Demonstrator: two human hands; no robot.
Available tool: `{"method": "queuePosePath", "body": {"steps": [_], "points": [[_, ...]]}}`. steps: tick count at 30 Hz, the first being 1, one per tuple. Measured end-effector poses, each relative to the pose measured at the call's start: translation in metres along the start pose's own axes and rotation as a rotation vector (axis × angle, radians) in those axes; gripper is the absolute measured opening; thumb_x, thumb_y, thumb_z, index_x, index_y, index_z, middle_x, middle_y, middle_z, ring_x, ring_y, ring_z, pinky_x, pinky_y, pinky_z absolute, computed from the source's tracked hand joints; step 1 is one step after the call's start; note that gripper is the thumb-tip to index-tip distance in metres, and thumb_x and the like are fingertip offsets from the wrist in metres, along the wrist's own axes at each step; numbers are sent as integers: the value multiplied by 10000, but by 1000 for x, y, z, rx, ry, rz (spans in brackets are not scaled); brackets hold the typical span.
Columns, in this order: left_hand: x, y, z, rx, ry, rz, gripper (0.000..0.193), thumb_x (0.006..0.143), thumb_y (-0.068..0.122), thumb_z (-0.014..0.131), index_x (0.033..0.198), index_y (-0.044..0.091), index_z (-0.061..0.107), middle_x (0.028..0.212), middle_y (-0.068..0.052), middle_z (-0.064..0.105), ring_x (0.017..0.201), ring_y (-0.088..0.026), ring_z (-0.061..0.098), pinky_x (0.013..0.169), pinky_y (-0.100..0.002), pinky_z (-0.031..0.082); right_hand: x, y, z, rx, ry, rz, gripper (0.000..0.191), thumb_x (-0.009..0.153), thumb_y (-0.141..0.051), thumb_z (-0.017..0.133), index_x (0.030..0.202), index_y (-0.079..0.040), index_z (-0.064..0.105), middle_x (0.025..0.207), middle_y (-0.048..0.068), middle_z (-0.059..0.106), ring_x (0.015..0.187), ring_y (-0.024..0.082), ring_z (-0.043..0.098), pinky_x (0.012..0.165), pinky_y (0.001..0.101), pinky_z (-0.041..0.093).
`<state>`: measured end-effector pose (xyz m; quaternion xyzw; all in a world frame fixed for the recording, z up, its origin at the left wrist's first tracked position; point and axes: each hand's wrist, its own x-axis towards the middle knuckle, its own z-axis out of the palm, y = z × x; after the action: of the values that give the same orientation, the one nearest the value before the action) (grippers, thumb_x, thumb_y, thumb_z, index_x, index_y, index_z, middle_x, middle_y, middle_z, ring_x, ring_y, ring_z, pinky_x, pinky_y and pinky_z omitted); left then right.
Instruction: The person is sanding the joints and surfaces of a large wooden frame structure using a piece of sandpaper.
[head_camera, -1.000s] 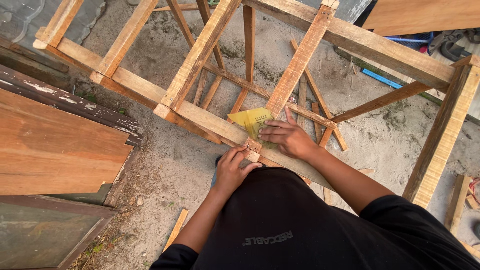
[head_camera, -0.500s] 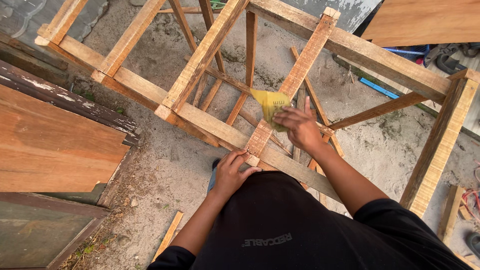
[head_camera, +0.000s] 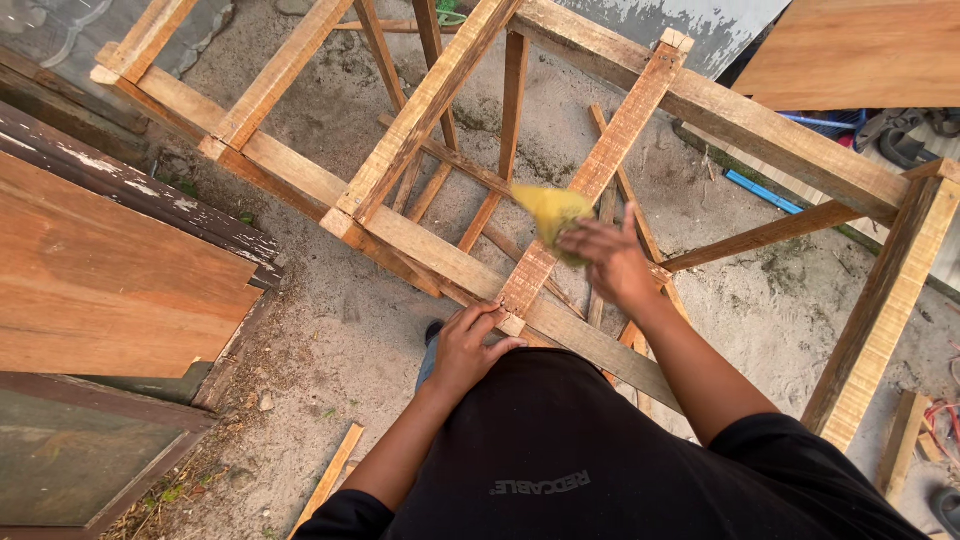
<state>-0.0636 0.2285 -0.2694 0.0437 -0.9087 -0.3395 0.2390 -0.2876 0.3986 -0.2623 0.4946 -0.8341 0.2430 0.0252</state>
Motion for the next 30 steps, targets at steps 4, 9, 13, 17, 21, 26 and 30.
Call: {"method": "queuePosePath", "body": {"steps": [4,9,13,17,21,26,30], "points": [[1,4,-2,11,-1,-17,504,715,389,907,1003,18,727,1095,-91,711,1008,-260,708,864,-381,595,0,-6,-9,-62,44,-71,383,952,102,587,1077,-182,812,1156,1,785,1275,214,677,1348,604,100],[3,4,-5,-5,-15,-10,505,747,410,895,1015,16,727,1116,-99,705,1037,-263,707,884,-379,598,6,-7,-16,20,43,19,276,939,30,646,1032,-178,802,1159,39,784,1270,240,662,1291,615,64],[4,2,-10,17,-6,1,500,748,411,889,1014,18,729,1119,-94,708,1037,-264,708,896,-389,593,12,-9,-17,-70,90,45,401,1045,108,563,1069,-209,808,1157,25,784,1270,191,690,1367,578,91],[4,5,-12,10,9,14,504,736,398,892,1022,16,730,1143,-102,711,1046,-278,706,899,-399,589,14,-12,-20,-28,54,-33,429,865,128,564,1051,-172,809,1154,27,797,1245,242,686,1281,619,90],[5,6,-11,5,-39,-16,491,751,396,896,1020,24,724,1118,-89,710,1042,-265,714,906,-391,600,19,-16,-25,-73,87,-9,341,1004,75,584,1057,-182,801,1161,28,782,1240,225,689,1330,618,109],[6,7,-11,-8,6,15,492,737,375,903,1020,17,720,1138,-109,706,1055,-289,704,903,-401,592,27,-12,-31,-26,67,-97,362,935,72,564,1047,-164,814,1152,30,791,1223,250,688,1277,612,114],[6,9,-11,-4,-24,-23,475,761,381,903,1025,28,725,1104,-88,712,1039,-269,711,894,-395,597,33,-5,-31,-68,139,-4,358,1105,72,547,1086,-179,801,1202,14,771,1286,203,690,1396,569,135]]}}
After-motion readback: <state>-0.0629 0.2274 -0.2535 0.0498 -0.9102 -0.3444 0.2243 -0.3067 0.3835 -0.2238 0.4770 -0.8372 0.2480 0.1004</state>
